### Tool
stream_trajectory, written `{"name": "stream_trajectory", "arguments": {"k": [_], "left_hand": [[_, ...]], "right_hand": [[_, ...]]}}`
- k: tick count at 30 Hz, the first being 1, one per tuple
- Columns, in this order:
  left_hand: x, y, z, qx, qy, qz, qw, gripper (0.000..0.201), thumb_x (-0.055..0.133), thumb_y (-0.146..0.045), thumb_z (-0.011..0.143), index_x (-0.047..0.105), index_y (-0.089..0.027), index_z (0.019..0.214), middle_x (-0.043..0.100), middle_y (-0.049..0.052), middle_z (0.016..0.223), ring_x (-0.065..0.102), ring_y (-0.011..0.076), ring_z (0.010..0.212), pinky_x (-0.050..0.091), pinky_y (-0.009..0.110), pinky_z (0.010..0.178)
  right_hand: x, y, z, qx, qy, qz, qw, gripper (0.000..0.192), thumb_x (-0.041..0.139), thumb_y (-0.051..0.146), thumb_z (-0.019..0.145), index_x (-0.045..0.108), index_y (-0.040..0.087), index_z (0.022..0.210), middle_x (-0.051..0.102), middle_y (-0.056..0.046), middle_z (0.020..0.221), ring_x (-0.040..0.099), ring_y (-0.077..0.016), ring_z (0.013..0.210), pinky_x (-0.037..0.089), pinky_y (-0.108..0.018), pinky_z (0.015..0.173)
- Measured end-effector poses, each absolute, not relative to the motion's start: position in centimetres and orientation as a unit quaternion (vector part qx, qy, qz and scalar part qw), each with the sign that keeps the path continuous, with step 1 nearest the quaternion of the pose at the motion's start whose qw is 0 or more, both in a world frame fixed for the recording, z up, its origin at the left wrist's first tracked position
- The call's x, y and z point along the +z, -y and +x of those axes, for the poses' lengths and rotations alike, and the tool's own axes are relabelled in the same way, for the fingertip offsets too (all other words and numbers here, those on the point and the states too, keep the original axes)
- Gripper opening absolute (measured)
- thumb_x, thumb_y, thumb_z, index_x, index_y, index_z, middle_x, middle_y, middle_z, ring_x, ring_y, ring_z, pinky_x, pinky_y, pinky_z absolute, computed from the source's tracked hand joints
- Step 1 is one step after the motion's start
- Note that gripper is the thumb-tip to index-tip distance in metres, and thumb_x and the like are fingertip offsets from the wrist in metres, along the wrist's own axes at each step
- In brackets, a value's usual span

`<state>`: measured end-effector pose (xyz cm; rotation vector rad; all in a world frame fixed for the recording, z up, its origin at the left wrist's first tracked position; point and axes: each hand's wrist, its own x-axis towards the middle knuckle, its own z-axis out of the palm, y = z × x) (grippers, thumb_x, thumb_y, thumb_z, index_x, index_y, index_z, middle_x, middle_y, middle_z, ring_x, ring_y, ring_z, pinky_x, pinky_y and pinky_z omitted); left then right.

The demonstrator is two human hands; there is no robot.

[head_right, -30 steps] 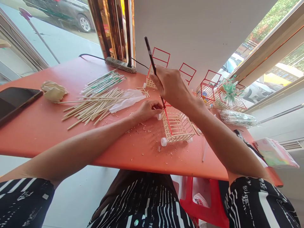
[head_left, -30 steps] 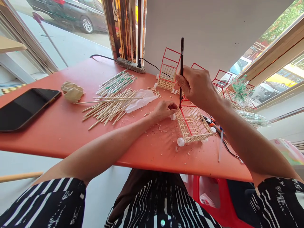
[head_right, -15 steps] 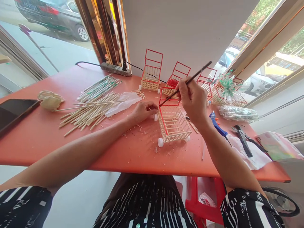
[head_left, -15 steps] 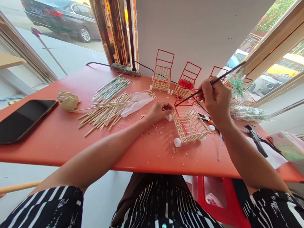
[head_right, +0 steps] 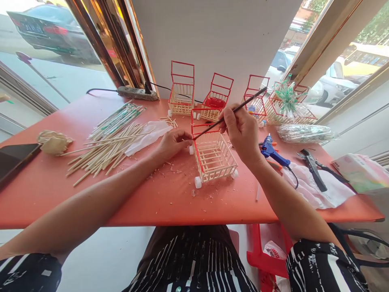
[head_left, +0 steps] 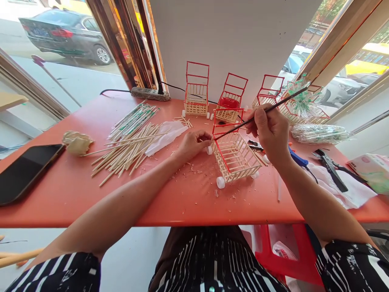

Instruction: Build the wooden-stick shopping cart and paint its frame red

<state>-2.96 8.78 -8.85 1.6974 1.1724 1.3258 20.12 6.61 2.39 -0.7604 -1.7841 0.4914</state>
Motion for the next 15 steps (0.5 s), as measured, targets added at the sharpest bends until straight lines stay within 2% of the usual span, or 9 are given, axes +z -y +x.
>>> {"name": "stream_trajectory", "arguments": {"k": [7, 15], "left_hand": [[-8.8, -8.6, -3.0, 0.506, -0.452, 0.648, 0.345, 0.023, 0.076, -0.04, 0.07, 0.073, -0.019, 0.079, 0.075, 0.001, 0.079, 0.061, 0.0134, 0.064, 0.051, 0.028, 0.068], [-8.7, -8.5, -3.1, 0.501, -0.456, 0.647, 0.35, 0.026, 0.075, -0.043, 0.071, 0.072, -0.019, 0.081, 0.075, 0.002, 0.08, 0.06, 0.014, 0.066, 0.05, 0.029, 0.069]], "right_hand": [[2.4, -5.4, 21.1, 0.254, 0.734, -0.321, 0.541, 0.041, 0.062, 0.059, 0.101, 0.062, 0.023, 0.083, 0.062, 0.002, 0.066, 0.061, -0.0105, 0.056, 0.042, -0.027, 0.046], [2.8, -1.7, 22.7, 0.239, 0.739, -0.332, 0.535, 0.032, 0.059, 0.047, 0.106, 0.065, 0.024, 0.085, 0.063, 0.001, 0.066, 0.06, -0.0109, 0.054, 0.042, -0.029, 0.047]]}}
